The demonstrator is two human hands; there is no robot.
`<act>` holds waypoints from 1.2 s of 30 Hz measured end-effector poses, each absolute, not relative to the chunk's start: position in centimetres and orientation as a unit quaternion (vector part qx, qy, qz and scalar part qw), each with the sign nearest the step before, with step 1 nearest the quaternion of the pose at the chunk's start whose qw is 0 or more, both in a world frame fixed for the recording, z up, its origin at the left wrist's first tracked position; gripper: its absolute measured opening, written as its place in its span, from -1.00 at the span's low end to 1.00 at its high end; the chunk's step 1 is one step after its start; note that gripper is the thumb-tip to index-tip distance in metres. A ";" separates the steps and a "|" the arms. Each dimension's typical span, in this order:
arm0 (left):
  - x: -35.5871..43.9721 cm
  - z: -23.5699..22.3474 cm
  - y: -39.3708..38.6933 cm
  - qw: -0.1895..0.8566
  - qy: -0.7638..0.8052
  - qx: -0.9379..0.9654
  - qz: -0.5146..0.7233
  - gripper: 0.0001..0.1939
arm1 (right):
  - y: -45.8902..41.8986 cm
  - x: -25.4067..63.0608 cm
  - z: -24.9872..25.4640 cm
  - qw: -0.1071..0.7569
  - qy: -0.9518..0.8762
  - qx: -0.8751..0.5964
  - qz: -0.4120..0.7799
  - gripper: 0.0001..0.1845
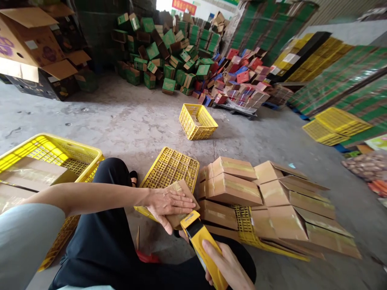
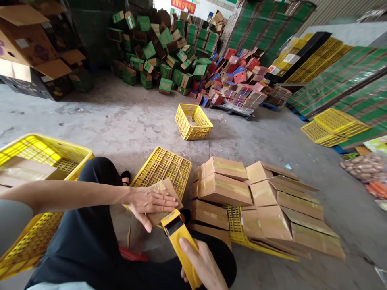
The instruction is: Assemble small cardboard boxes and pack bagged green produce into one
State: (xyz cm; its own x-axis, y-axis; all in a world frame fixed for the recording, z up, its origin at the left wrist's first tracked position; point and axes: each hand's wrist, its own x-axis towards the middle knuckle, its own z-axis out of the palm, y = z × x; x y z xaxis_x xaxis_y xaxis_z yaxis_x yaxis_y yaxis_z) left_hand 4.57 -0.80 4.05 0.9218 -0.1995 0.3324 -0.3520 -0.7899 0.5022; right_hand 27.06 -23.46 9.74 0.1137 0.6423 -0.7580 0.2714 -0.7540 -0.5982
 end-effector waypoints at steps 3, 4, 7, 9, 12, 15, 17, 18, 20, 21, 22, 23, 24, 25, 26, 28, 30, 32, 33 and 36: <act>4.6 3.8 -0.6 0.287 -0.151 0.936 0.140 0.05 | -24.0 27.4 9.3 0.167 -0.315 -0.727 0.587 -0.23; 4.6 3.8 -0.5 0.290 -0.151 0.935 0.136 0.05 | -24.3 27.6 9.2 0.167 -0.314 -0.728 0.586 -0.23; 4.8 3.8 -0.3 0.302 -0.144 0.936 0.109 0.00 | -25.4 28.2 9.2 0.156 -0.311 -0.734 0.583 -0.21; 4.9 3.9 -0.3 0.305 -0.142 0.937 0.098 -0.02 | -26.1 28.5 9.2 0.145 -0.309 -0.736 0.585 -0.20; 4.7 4.0 -0.4 0.301 -0.147 0.937 0.101 0.00 | -26.6 28.4 9.6 0.144 -0.303 -0.739 0.585 -0.20; 4.5 4.3 -0.5 0.301 -0.140 0.939 0.089 -0.01 | -26.7 27.8 10.1 0.161 -0.288 -0.755 0.566 -0.21; 4.4 4.6 -0.5 0.306 -0.137 0.939 0.080 -0.02 | -26.6 27.5 10.4 0.170 -0.281 -0.763 0.557 -0.22; 4.4 4.7 -0.5 0.308 -0.138 0.938 0.080 -0.02 | -26.5 27.4 10.5 0.170 -0.280 -0.763 0.557 -0.23; 4.4 4.8 -0.5 0.311 -0.140 0.936 0.088 -0.03 | -26.4 27.4 10.5 0.163 -0.282 -0.761 0.562 -0.23; 4.4 4.8 -0.5 0.312 -0.140 0.935 0.091 -0.03 | -26.3 27.5 10.4 0.157 -0.284 -0.759 0.565 -0.22; 4.4 4.8 -0.6 0.312 -0.139 0.935 0.093 -0.04 | -26.2 27.5 10.3 0.153 -0.286 -0.757 0.567 -0.22; 4.4 4.7 -0.6 0.311 -0.138 0.935 0.095 -0.04 | -26.2 27.5 10.2 0.151 -0.286 -0.757 0.568 -0.23; 4.5 4.6 -0.6 0.310 -0.139 0.935 0.100 -0.04 | -26.1 27.5 10.1 0.151 -0.285 -0.758 0.567 -0.24; 4.5 4.5 -0.6 0.309 -0.143 0.934 0.107 -0.03 | -26.0 27.5 10.0 0.154 -0.282 -0.759 0.566 -0.25; 4.5 4.3 -0.7 0.308 -0.148 0.932 0.117 -0.02 | -25.9 27.4 10.0 0.157 -0.278 -0.761 0.566 -0.27; 4.6 4.1 -0.7 0.309 -0.153 0.929 0.130 -0.01 | -25.7 27.2 9.9 0.163 -0.269 -0.763 0.565 -0.30; 4.6 4.0 -0.7 0.314 -0.148 0.930 0.124 0.00 | -25.5 27.0 9.8 0.163 -0.262 -0.763 0.567 -0.31; 4.6 3.9 -0.8 0.322 -0.134 0.931 0.110 0.01 | -25.1 26.9 9.6 0.160 -0.263 -0.761 0.571 -0.30; 4.6 3.9 -0.8 0.326 -0.128 0.931 0.105 0.01 | -24.9 26.9 9.5 0.159 -0.265 -0.758 0.574 -0.30; 4.6 4.0 -0.9 0.331 -0.117 0.931 0.100 0.01 | -24.4 26.9 9.3 0.154 -0.264 -0.757 0.578 -0.29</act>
State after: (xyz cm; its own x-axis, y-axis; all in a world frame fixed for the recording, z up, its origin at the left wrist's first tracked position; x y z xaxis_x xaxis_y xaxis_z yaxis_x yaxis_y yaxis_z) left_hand 4.56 -0.90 3.98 0.9526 -0.1526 0.2633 -0.2847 -0.7527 0.5937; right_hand 26.86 -24.45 9.25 0.1925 0.5779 -0.7931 0.2225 -0.8129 -0.5383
